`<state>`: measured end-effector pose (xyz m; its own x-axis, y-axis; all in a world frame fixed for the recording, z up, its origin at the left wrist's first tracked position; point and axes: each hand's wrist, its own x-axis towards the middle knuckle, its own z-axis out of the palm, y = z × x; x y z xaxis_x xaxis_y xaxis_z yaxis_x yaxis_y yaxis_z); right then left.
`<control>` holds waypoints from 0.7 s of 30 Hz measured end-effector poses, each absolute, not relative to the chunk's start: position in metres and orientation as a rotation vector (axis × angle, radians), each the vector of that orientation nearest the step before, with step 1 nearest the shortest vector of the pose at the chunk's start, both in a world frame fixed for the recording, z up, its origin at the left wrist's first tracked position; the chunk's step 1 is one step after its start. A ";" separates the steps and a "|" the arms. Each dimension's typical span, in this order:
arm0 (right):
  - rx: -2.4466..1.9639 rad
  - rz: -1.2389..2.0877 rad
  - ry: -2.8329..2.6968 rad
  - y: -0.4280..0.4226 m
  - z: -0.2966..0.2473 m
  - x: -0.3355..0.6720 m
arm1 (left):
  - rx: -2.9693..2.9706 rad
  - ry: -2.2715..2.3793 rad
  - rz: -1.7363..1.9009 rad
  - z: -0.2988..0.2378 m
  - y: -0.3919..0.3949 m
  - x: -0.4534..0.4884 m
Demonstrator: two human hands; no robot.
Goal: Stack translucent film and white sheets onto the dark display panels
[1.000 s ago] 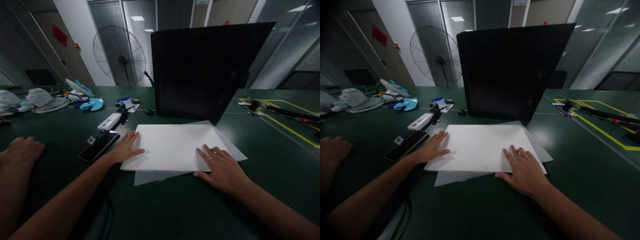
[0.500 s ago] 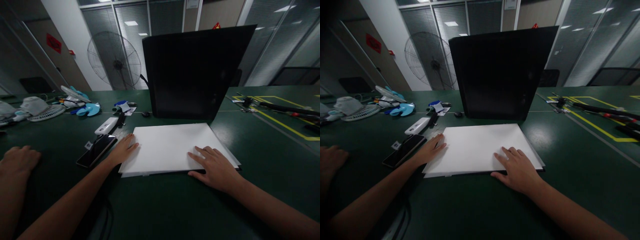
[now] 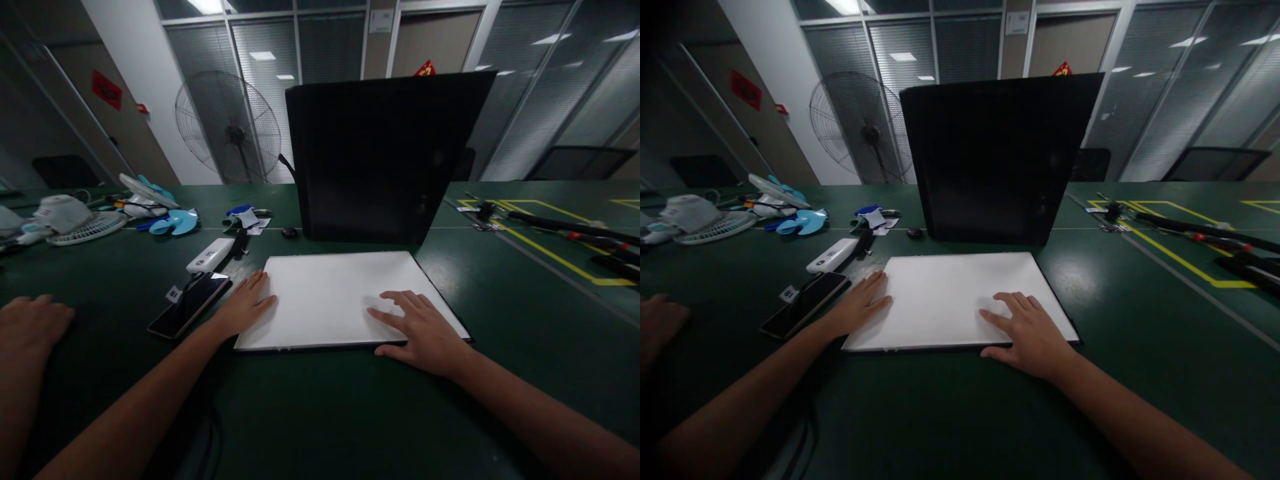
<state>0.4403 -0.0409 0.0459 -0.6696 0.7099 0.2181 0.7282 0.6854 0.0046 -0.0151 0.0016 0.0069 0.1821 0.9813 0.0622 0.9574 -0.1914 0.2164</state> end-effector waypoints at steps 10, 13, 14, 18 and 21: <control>-0.195 -0.618 -2.489 -0.045 0.044 0.432 | 2.288 1.909 0.279 0.013 0.001 -0.013; -0.094 -0.667 -2.492 -0.046 0.046 0.433 | 2.146 1.860 0.441 0.018 0.004 -0.022; -0.077 -0.687 -2.490 -0.046 0.048 0.434 | 2.105 1.845 0.492 0.021 0.005 -0.025; -0.073 -0.757 -2.448 -0.046 0.058 0.440 | 2.113 1.796 0.542 0.031 0.006 -0.036; -0.089 -0.797 -2.428 -0.046 0.064 0.446 | 2.203 1.757 0.515 0.035 0.004 -0.039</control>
<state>0.4463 -0.0460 0.0638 -0.8319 -0.1113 0.5437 0.2327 0.8194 0.5239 -0.0389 0.0043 0.0353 0.1982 0.9747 0.1034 0.8763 -0.2234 0.4268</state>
